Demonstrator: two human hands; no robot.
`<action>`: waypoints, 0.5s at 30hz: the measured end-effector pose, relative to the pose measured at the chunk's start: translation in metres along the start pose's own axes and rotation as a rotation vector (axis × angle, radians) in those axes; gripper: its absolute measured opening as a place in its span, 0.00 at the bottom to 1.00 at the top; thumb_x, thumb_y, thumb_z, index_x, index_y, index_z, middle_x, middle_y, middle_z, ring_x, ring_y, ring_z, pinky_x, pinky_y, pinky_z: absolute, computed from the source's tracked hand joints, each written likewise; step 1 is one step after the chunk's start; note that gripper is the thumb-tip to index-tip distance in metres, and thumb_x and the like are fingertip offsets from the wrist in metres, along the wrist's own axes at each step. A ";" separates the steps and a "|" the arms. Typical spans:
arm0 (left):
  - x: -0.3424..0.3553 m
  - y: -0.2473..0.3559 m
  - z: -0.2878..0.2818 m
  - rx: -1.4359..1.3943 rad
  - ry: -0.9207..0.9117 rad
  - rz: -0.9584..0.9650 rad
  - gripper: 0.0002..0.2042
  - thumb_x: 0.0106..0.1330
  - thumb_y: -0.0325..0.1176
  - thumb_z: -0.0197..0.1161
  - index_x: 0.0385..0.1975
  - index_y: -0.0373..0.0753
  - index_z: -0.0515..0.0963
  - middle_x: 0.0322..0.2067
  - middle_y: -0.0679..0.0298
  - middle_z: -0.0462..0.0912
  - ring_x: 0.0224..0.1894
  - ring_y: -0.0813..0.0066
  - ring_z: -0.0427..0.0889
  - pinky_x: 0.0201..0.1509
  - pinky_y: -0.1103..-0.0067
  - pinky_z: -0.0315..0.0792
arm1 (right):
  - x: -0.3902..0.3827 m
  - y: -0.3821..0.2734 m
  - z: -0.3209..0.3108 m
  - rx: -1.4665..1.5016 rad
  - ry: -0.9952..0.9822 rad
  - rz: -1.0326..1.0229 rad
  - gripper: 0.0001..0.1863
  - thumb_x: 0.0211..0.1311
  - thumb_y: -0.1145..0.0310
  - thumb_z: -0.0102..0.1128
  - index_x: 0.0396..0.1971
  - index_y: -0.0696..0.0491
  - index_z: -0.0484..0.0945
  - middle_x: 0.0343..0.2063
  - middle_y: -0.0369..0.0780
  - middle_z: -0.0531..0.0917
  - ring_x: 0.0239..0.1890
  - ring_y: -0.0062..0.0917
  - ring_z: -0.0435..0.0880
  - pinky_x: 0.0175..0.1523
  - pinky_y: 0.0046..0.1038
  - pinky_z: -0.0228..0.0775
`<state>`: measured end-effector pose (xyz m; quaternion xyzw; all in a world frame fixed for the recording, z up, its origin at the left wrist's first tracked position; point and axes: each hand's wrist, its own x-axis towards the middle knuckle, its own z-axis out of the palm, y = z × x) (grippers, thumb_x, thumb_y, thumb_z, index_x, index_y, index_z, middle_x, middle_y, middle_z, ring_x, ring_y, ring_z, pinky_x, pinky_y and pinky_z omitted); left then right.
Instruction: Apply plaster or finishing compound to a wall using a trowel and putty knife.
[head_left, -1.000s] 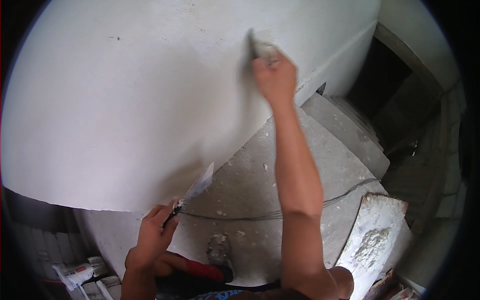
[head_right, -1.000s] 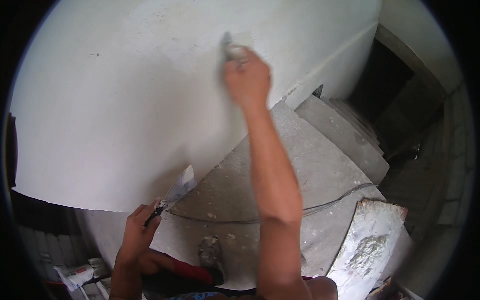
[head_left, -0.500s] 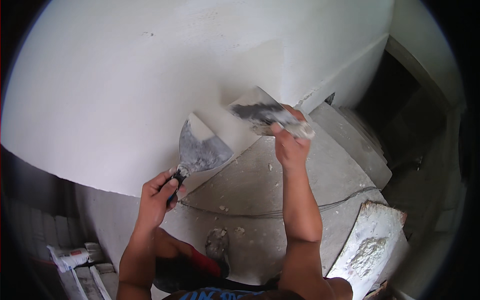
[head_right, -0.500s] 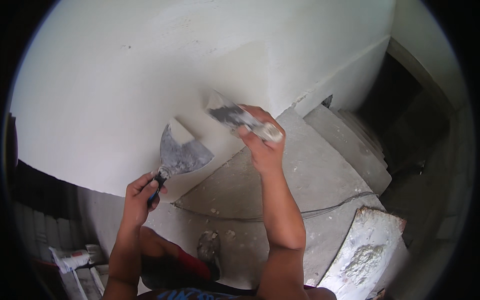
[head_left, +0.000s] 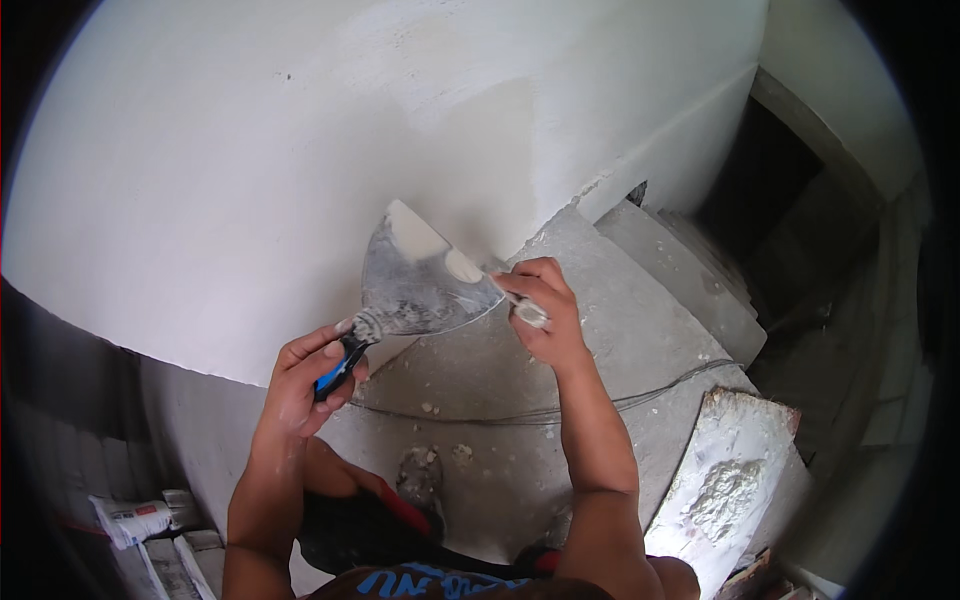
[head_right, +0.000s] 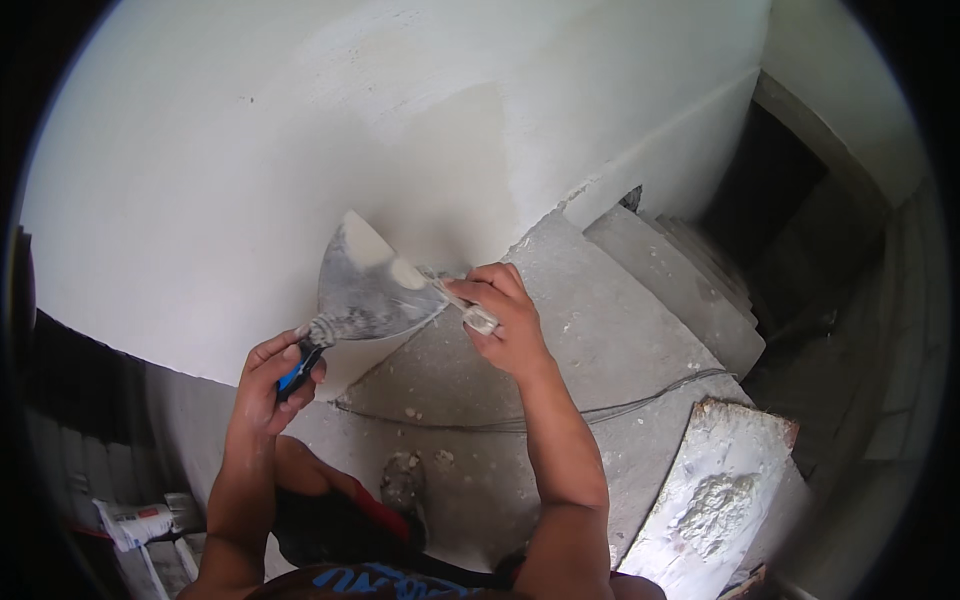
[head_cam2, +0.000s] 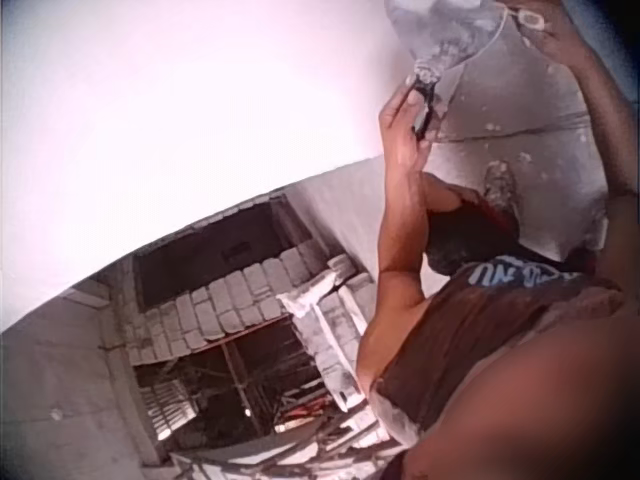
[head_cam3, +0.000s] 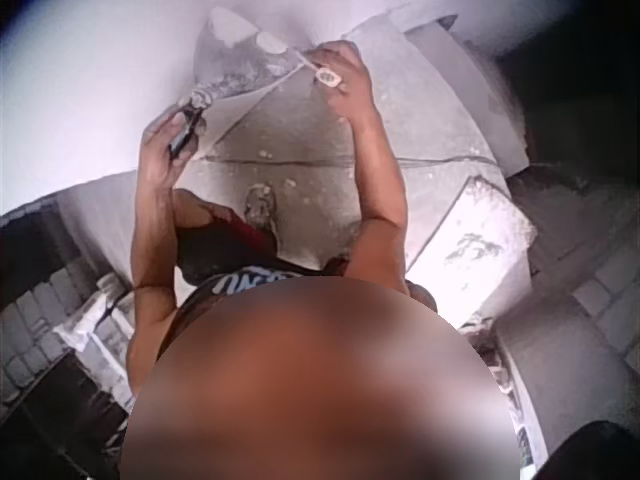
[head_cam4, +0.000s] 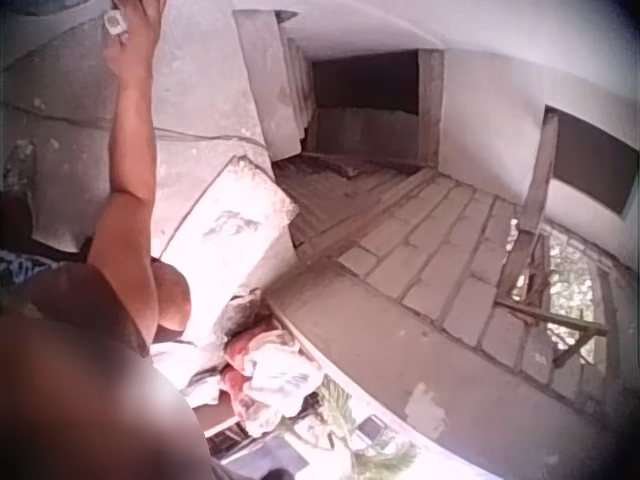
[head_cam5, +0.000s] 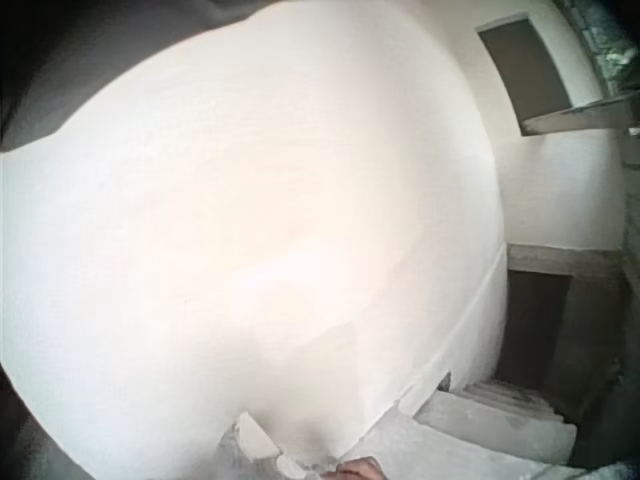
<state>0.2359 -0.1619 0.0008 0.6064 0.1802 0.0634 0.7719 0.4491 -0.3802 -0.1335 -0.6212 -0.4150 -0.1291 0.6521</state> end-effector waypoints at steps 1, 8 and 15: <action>0.000 -0.002 0.002 0.008 -0.013 0.000 0.16 0.72 0.31 0.57 0.57 0.35 0.76 0.30 0.51 0.82 0.13 0.82 0.65 0.15 0.88 0.58 | -0.006 0.008 0.000 -0.007 0.014 -0.002 0.26 0.41 0.83 0.61 0.46 0.53 0.84 0.39 0.40 0.79 0.42 0.33 0.77 0.49 0.30 0.71; 0.008 -0.015 0.012 0.960 -0.021 0.558 0.21 0.65 0.22 0.63 0.60 0.34 0.75 0.49 0.56 0.79 0.49 0.69 0.78 0.52 0.77 0.72 | -0.027 0.021 0.014 1.381 0.376 0.906 0.12 0.61 0.71 0.57 0.41 0.60 0.79 0.37 0.43 0.84 0.37 0.33 0.85 0.46 0.34 0.78; 0.019 -0.033 0.030 1.334 -0.058 0.719 0.22 0.64 0.21 0.62 0.60 0.37 0.76 0.48 0.53 0.77 0.44 0.61 0.79 0.46 0.75 0.75 | -0.013 -0.012 0.018 1.652 0.376 0.940 0.17 0.63 0.64 0.53 0.45 0.61 0.78 0.37 0.46 0.86 0.36 0.35 0.86 0.45 0.37 0.81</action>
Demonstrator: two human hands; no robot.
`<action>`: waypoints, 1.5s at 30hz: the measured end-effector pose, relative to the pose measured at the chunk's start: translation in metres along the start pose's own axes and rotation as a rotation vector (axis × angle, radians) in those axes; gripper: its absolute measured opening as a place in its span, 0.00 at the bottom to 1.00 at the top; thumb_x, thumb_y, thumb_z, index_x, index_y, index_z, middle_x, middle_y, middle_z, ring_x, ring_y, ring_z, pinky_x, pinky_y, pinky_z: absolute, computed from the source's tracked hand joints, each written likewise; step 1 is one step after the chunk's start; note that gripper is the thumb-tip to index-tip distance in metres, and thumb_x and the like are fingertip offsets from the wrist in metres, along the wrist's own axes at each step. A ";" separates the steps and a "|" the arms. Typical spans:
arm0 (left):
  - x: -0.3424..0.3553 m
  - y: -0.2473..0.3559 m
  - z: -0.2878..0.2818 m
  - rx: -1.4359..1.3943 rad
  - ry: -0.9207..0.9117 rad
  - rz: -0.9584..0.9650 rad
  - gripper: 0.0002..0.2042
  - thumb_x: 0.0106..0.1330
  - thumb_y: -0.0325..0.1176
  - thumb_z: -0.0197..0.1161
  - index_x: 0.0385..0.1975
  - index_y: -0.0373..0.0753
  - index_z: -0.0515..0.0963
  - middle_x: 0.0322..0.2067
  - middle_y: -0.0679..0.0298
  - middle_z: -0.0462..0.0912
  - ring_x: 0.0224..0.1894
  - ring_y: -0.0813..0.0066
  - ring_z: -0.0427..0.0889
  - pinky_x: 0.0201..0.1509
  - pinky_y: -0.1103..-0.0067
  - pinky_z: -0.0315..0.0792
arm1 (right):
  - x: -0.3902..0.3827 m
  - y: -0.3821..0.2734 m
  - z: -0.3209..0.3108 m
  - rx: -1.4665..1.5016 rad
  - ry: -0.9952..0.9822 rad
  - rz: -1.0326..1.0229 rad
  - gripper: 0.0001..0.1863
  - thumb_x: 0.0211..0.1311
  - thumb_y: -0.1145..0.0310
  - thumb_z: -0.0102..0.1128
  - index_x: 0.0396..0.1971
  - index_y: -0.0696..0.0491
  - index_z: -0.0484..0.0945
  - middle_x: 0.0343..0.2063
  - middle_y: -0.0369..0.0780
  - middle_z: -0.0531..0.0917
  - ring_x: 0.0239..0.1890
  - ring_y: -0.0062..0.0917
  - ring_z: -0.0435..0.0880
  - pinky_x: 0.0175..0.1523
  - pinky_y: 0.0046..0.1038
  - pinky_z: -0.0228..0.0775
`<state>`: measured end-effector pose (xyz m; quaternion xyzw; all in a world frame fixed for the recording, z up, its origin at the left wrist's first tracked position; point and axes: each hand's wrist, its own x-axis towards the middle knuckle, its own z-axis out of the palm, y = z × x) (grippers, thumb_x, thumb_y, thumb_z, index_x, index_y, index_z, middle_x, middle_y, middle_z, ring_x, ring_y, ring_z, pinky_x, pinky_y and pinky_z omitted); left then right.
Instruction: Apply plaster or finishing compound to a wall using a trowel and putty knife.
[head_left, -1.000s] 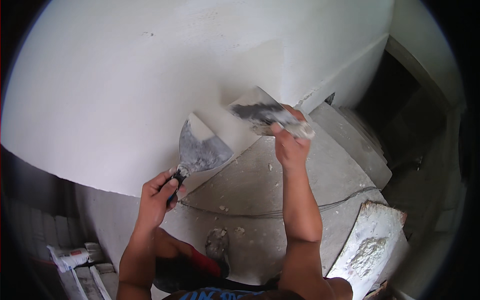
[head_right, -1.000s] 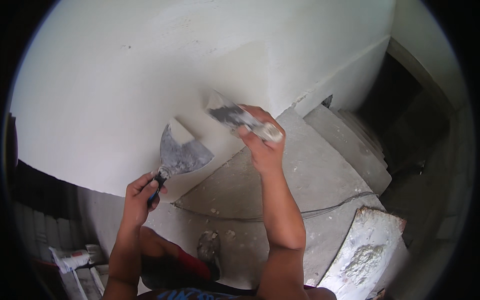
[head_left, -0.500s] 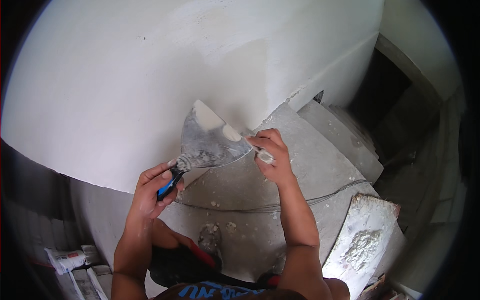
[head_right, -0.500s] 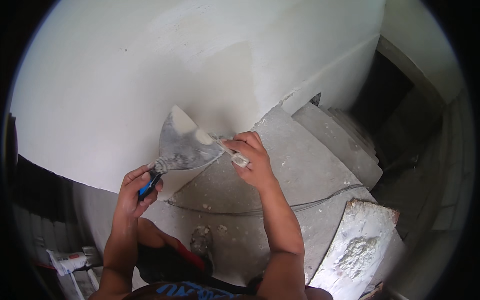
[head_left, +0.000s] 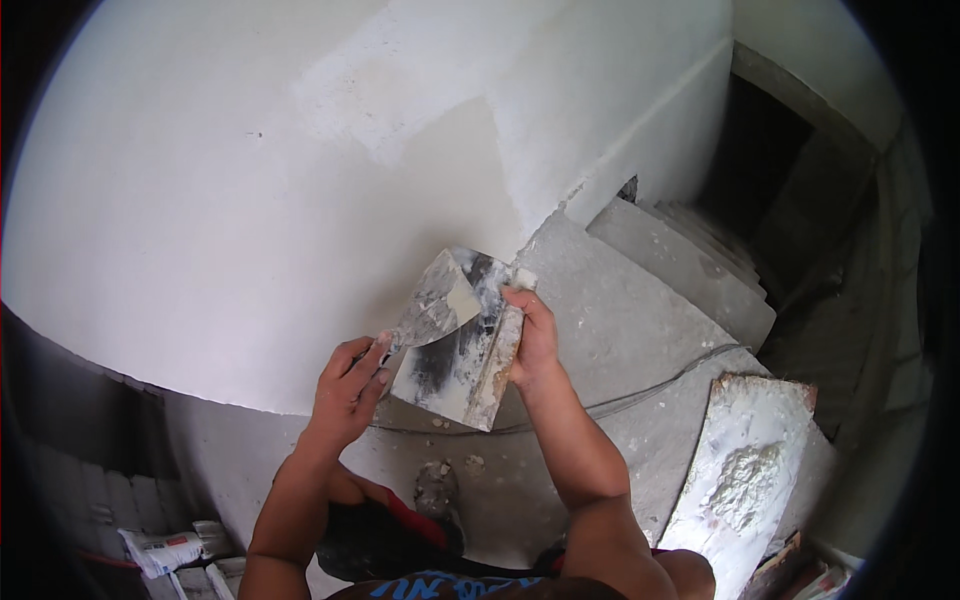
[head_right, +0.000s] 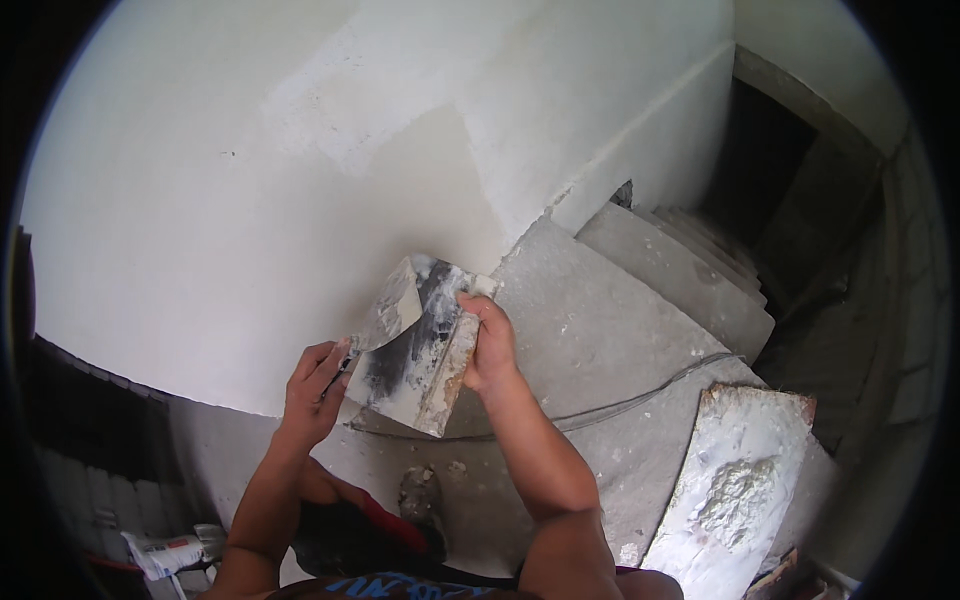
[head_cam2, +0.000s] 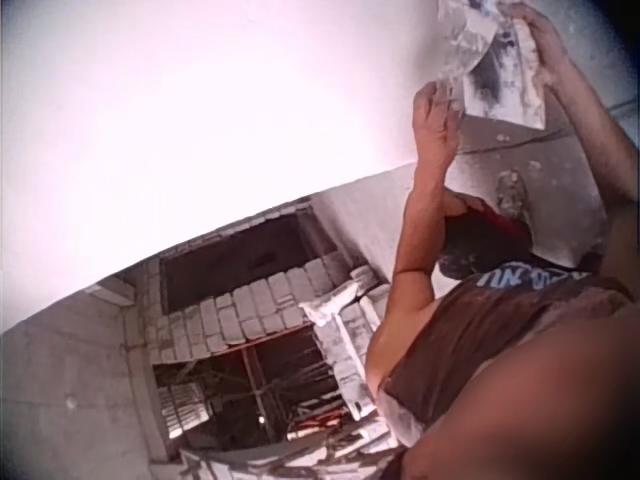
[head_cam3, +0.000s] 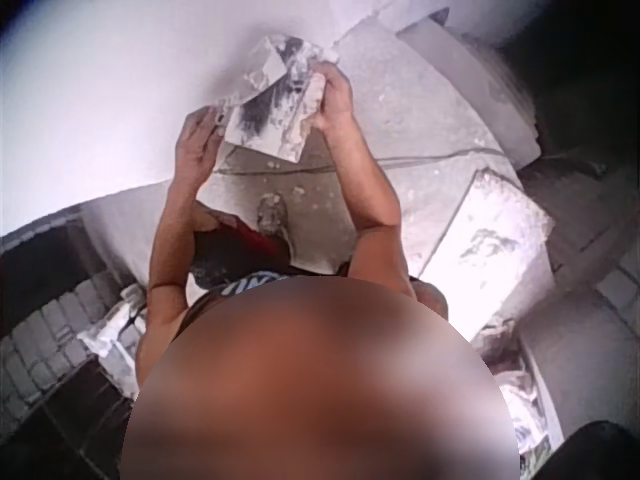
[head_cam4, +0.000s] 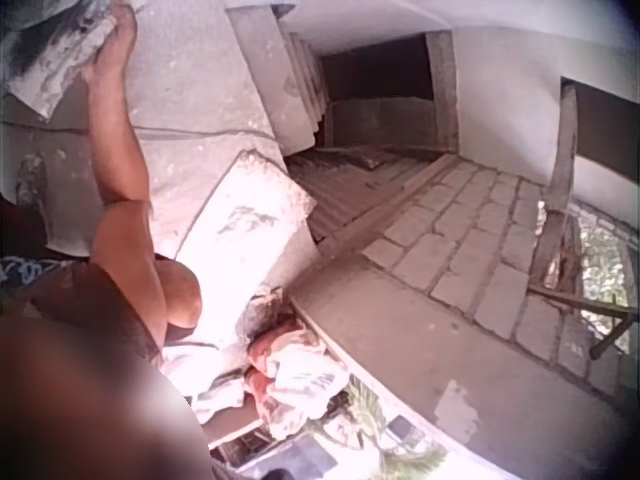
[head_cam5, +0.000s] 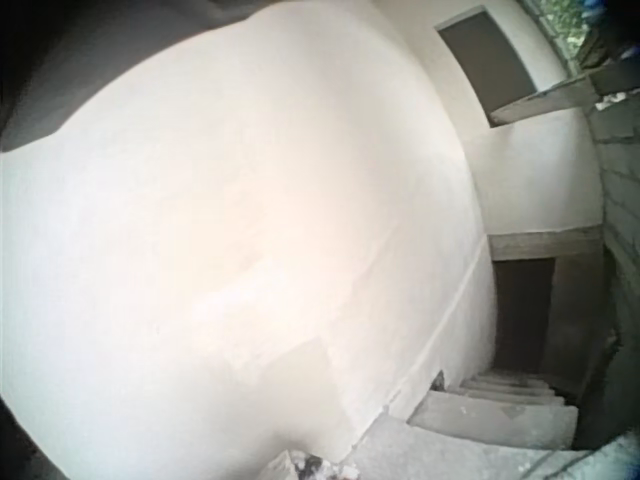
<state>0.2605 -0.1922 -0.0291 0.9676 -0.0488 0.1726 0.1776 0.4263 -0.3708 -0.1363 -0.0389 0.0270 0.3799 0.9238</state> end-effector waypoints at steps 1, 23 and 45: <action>0.002 -0.003 0.003 0.041 0.021 0.058 0.22 0.64 0.21 0.62 0.60 0.37 0.75 0.47 0.53 0.76 0.42 0.61 0.80 0.43 0.74 0.75 | -0.003 -0.001 0.001 -0.019 -0.006 -0.019 0.17 0.63 0.65 0.54 0.45 0.61 0.77 0.37 0.45 0.85 0.38 0.35 0.86 0.46 0.37 0.80; -0.034 -0.020 -0.016 0.019 -0.289 -0.426 0.23 0.66 0.29 0.62 0.62 0.42 0.73 0.39 0.52 0.80 0.37 0.51 0.82 0.43 0.66 0.76 | 0.167 -0.118 0.091 -1.462 0.314 -1.020 0.23 0.55 0.70 0.54 0.52 0.55 0.81 0.33 0.44 0.84 0.31 0.30 0.81 0.44 0.29 0.74; -0.038 -0.031 -0.022 -0.058 -0.303 -0.498 0.22 0.65 0.27 0.62 0.61 0.40 0.74 0.37 0.52 0.81 0.35 0.53 0.82 0.41 0.67 0.75 | 0.167 -0.089 0.126 -1.598 0.353 -1.041 0.17 0.57 0.67 0.57 0.46 0.54 0.81 0.39 0.48 0.85 0.40 0.44 0.84 0.49 0.38 0.76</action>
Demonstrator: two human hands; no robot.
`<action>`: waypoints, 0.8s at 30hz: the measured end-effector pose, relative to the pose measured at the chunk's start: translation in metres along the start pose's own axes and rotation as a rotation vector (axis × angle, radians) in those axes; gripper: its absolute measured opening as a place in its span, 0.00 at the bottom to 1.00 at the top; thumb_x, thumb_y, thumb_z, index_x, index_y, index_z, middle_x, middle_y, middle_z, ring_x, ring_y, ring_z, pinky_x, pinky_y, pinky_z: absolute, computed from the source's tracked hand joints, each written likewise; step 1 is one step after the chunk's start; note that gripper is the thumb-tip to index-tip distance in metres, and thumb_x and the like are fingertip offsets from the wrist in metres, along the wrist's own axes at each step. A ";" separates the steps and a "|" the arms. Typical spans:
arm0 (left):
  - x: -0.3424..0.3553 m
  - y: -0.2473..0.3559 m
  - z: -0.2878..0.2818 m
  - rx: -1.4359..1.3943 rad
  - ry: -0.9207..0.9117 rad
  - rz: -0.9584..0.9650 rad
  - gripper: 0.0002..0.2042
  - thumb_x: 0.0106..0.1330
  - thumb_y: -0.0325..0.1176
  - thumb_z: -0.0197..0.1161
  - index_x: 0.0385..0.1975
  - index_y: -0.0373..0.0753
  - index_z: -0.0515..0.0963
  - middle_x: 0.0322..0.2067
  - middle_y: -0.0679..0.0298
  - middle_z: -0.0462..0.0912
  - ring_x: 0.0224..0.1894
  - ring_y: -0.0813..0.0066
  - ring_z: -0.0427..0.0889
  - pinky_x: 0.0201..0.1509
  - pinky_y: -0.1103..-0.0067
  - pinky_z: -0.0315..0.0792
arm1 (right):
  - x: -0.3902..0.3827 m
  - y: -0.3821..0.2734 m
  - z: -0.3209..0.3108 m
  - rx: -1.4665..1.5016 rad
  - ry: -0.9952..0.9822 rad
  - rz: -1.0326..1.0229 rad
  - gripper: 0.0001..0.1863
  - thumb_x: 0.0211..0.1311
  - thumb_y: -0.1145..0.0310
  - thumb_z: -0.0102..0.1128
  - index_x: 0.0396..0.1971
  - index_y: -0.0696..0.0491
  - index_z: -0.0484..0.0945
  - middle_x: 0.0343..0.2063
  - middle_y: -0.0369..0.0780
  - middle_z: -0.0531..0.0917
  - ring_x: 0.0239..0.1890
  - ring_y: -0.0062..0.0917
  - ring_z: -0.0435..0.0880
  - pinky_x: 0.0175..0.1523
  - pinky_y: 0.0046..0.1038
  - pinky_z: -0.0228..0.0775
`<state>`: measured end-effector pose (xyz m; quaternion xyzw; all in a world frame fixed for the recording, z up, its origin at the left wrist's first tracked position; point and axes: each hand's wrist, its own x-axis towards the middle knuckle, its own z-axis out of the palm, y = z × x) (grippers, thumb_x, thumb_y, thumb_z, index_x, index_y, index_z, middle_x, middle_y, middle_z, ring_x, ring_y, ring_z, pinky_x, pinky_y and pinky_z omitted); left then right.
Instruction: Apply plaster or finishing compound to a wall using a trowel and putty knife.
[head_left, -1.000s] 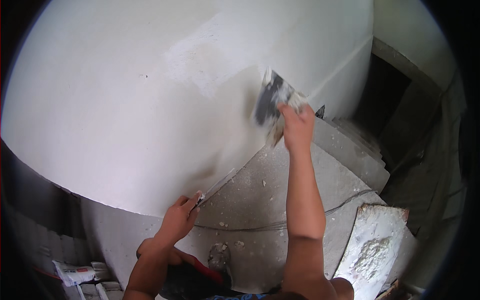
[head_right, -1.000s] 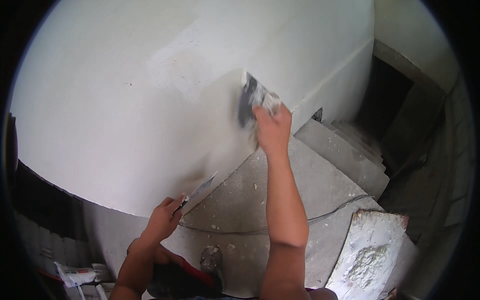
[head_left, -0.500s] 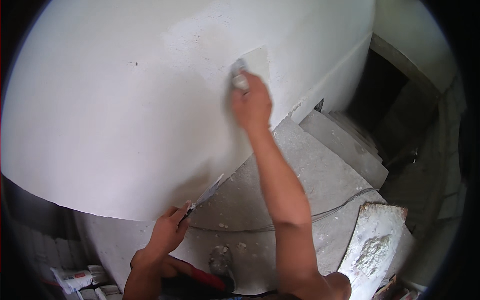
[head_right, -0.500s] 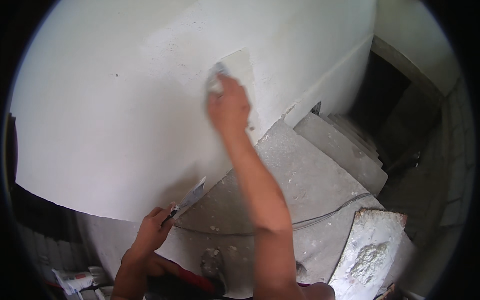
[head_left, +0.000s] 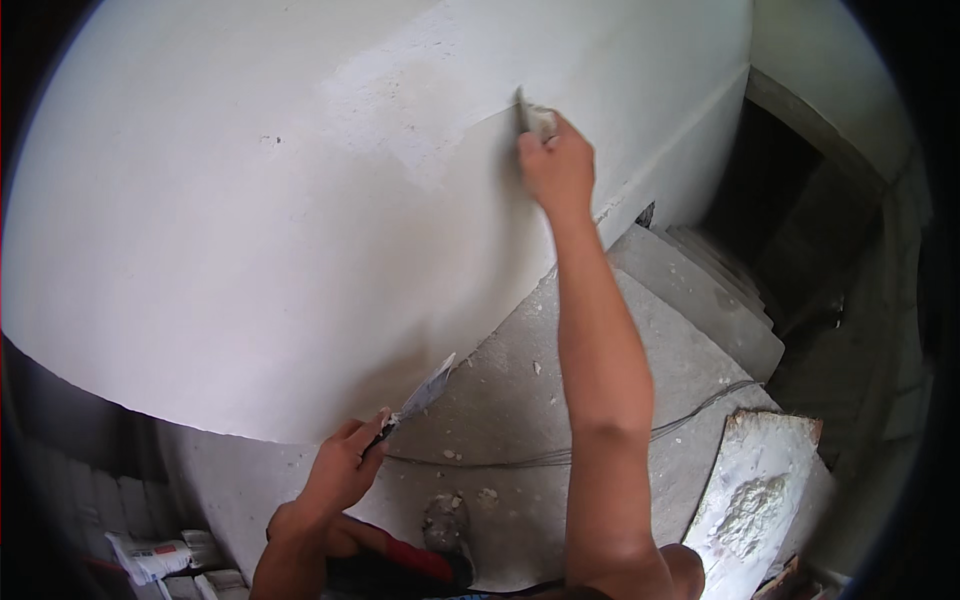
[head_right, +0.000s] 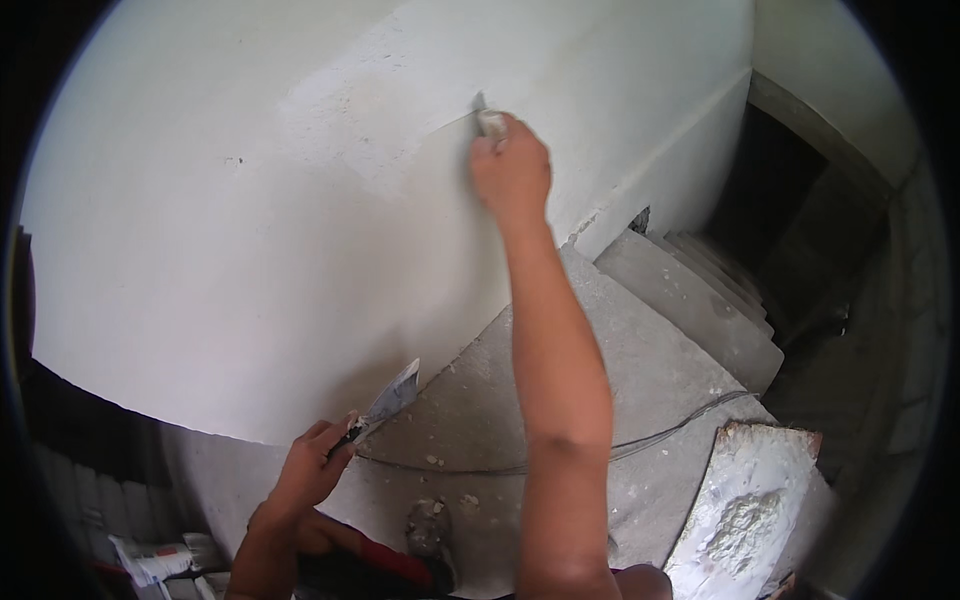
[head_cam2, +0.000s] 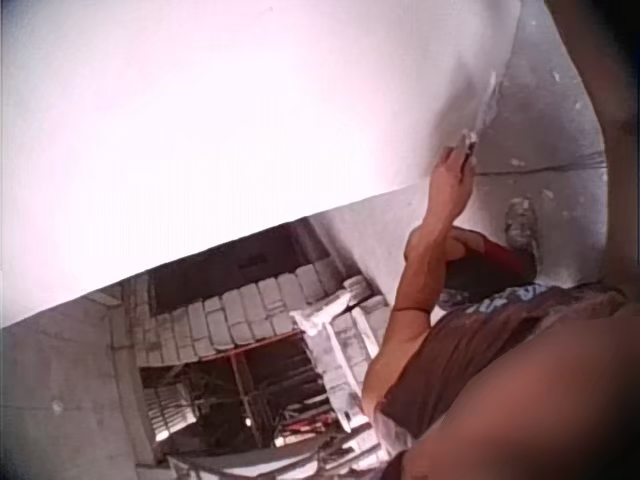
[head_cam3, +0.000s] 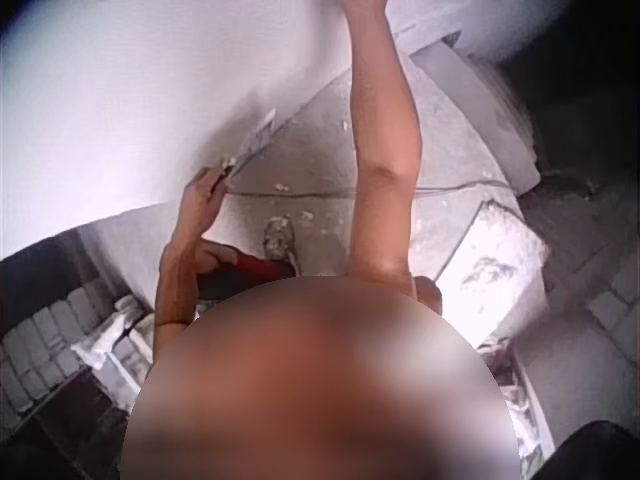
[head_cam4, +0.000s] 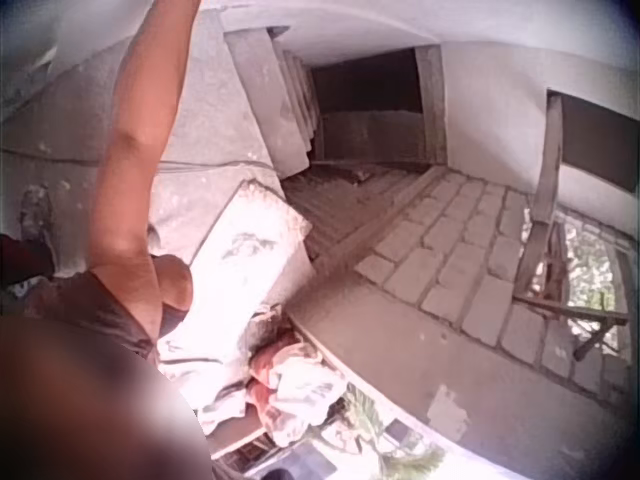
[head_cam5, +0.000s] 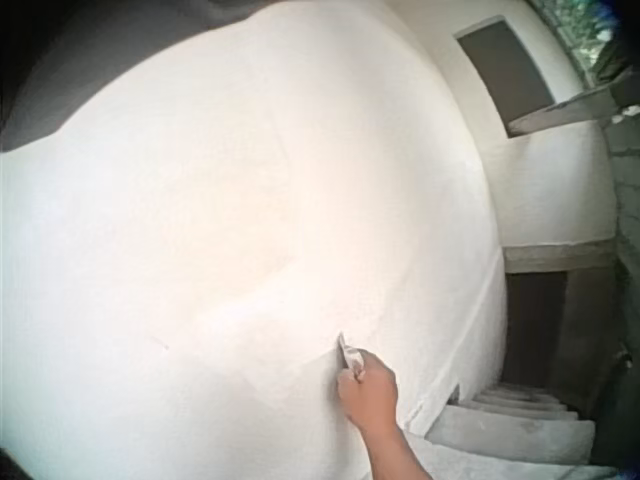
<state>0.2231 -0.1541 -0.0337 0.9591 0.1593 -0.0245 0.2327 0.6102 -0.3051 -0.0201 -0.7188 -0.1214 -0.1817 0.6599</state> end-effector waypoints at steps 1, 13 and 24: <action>0.001 0.001 0.001 0.000 0.001 -0.003 0.22 0.65 0.27 0.62 0.61 0.40 0.74 0.37 0.52 0.81 0.35 0.53 0.82 0.41 0.67 0.75 | -0.016 -0.009 0.010 -0.015 -0.022 -0.018 0.17 0.57 0.67 0.57 0.46 0.53 0.81 0.40 0.47 0.84 0.41 0.43 0.84 0.49 0.38 0.76; 0.003 0.016 0.004 -0.016 0.020 0.052 0.22 0.65 0.28 0.62 0.61 0.39 0.74 0.35 0.51 0.80 0.33 0.54 0.80 0.40 0.68 0.74 | -0.072 -0.020 -0.009 -0.183 0.025 -0.740 0.29 0.40 0.79 0.63 0.49 0.47 0.82 0.51 0.34 0.83 0.52 0.31 0.81 0.59 0.36 0.67; -0.008 0.006 -0.008 -0.049 0.018 0.002 0.22 0.66 0.28 0.63 0.61 0.41 0.74 0.35 0.53 0.80 0.32 0.58 0.80 0.38 0.70 0.74 | -0.100 0.043 0.030 -0.313 -0.127 -0.739 0.27 0.43 0.78 0.65 0.49 0.47 0.82 0.50 0.34 0.84 0.53 0.27 0.79 0.58 0.36 0.66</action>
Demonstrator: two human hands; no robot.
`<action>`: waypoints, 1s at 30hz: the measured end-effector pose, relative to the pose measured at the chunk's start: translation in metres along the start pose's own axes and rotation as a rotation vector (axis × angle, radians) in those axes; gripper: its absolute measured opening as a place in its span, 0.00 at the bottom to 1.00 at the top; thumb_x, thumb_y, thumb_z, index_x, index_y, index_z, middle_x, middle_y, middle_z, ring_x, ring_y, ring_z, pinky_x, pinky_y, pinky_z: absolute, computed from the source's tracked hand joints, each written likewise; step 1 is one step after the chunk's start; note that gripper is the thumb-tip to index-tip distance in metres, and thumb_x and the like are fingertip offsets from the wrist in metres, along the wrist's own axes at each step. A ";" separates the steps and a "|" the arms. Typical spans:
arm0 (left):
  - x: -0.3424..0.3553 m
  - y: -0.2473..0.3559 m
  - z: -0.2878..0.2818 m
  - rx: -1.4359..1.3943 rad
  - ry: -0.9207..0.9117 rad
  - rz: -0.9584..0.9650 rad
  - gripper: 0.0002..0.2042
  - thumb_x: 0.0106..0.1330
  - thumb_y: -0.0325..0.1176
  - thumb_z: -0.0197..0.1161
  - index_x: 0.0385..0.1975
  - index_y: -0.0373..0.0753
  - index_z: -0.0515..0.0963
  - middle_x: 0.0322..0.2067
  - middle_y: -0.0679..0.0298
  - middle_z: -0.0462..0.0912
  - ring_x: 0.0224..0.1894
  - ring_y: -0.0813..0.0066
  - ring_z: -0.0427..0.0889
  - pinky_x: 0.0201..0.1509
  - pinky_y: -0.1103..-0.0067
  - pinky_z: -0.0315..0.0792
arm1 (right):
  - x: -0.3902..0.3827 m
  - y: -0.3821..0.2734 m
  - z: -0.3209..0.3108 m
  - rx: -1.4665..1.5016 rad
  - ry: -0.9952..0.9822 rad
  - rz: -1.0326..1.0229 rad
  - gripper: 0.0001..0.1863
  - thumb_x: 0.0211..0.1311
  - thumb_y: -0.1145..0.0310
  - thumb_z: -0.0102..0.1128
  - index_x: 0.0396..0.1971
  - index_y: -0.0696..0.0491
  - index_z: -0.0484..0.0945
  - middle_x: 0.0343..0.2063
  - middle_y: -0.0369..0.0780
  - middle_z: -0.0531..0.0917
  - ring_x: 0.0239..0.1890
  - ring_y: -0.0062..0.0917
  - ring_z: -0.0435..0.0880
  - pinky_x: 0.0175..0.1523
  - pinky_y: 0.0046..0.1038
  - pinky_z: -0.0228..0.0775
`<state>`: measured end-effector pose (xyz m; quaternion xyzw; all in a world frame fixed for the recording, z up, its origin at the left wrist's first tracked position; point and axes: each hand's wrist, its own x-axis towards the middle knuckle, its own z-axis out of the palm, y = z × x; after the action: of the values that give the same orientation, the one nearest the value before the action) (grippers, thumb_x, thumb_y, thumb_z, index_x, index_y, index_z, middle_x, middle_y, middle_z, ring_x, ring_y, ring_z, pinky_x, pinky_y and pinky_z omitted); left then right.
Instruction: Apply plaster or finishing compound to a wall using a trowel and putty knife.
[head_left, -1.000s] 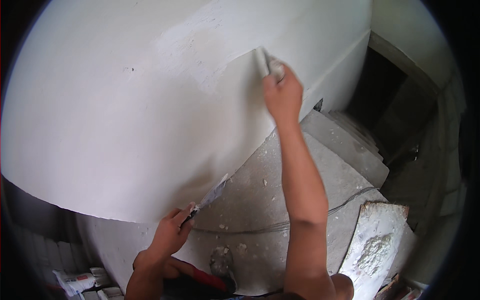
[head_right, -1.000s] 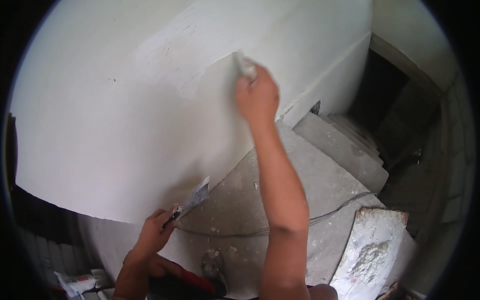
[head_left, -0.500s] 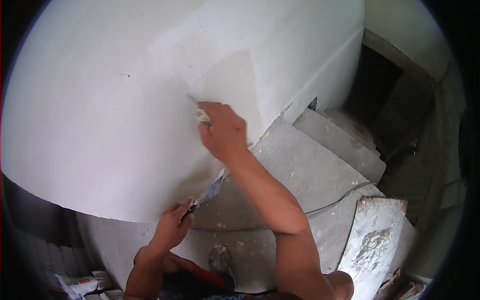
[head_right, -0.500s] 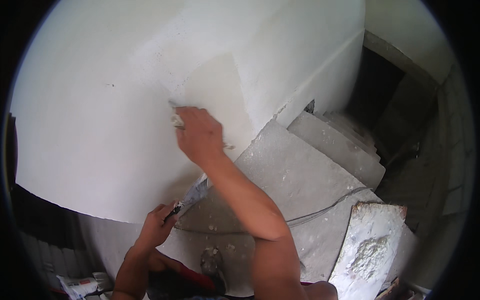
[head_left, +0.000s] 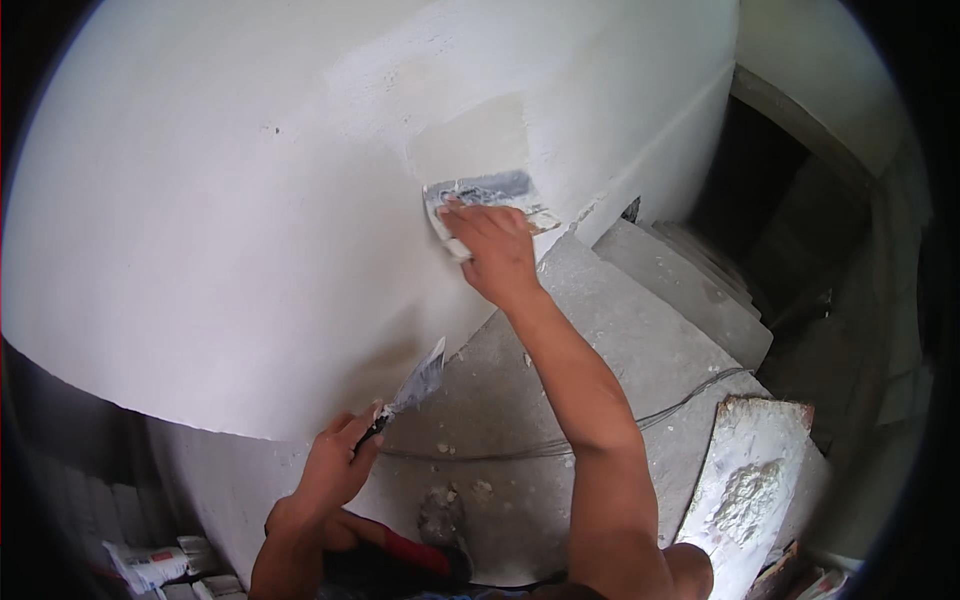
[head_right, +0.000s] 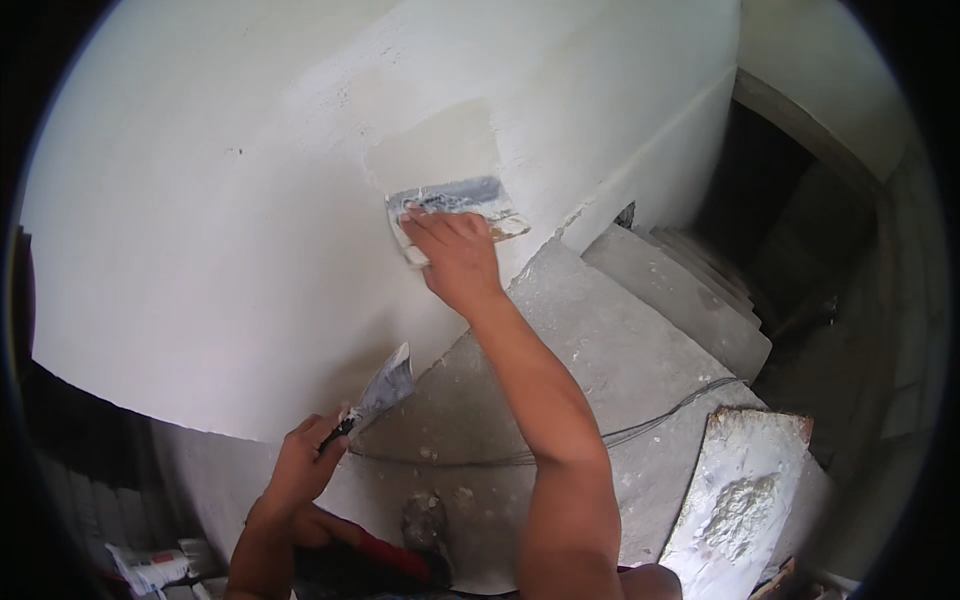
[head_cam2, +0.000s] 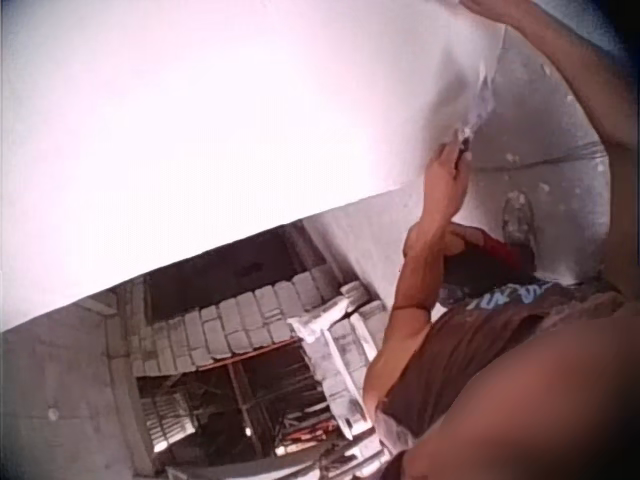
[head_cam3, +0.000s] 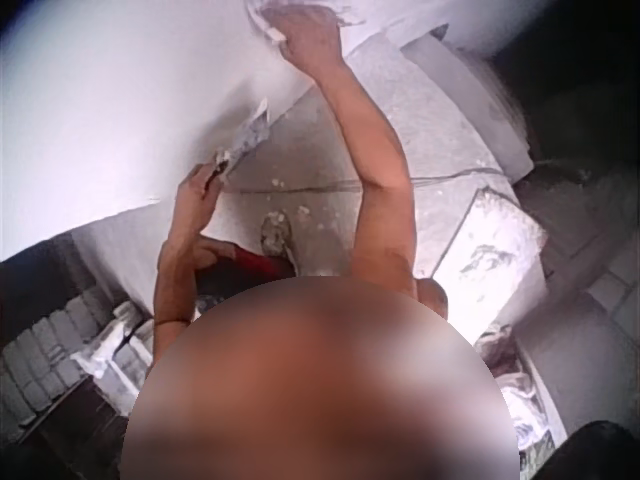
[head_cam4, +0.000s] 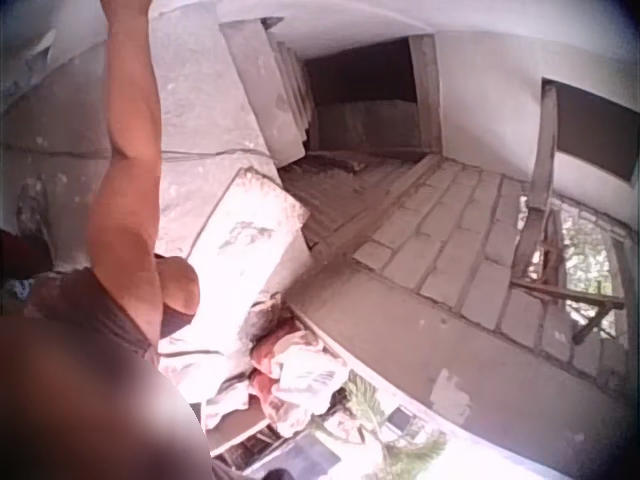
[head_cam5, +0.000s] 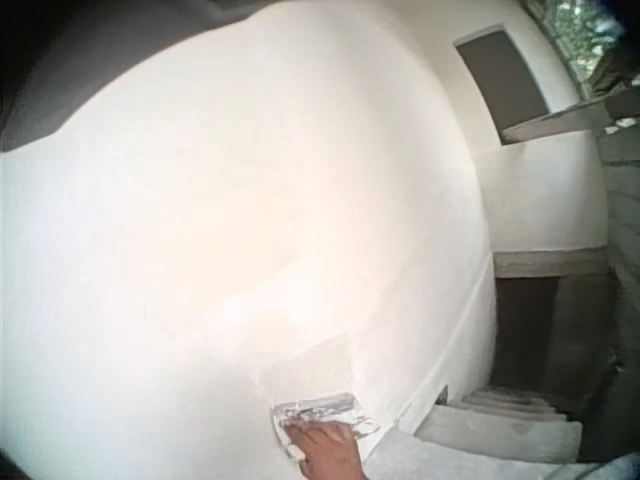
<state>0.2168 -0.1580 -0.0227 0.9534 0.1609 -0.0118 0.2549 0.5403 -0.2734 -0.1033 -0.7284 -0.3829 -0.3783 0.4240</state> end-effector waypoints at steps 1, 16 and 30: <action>0.002 -0.001 0.001 -0.002 -0.001 0.011 0.22 0.66 0.28 0.63 0.61 0.41 0.74 0.35 0.53 0.80 0.32 0.58 0.80 0.38 0.70 0.74 | -0.002 0.008 -0.008 0.057 -0.021 0.059 0.27 0.43 0.77 0.66 0.50 0.47 0.82 0.48 0.35 0.84 0.52 0.28 0.80 0.59 0.36 0.67; 0.000 -0.014 -0.007 0.006 0.001 -0.024 0.21 0.65 0.27 0.63 0.60 0.38 0.75 0.35 0.51 0.80 0.34 0.53 0.81 0.40 0.68 0.75 | 0.075 -0.029 -0.008 0.307 0.178 0.574 0.20 0.55 0.67 0.59 0.50 0.51 0.80 0.44 0.44 0.84 0.45 0.38 0.83 0.51 0.37 0.76; 0.096 -0.008 0.039 -0.696 -0.625 -0.314 0.17 0.71 0.32 0.57 0.57 0.33 0.74 0.32 0.64 0.84 0.21 0.85 0.72 0.21 0.86 0.65 | -0.035 0.038 -0.170 0.075 -0.068 0.776 0.19 0.62 0.64 0.60 0.51 0.53 0.78 0.39 0.49 0.86 0.41 0.46 0.85 0.48 0.38 0.75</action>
<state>0.3079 -0.1417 -0.0701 0.7269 0.2130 -0.2809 0.5894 0.5202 -0.4494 -0.0866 -0.8151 -0.1067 -0.1512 0.5490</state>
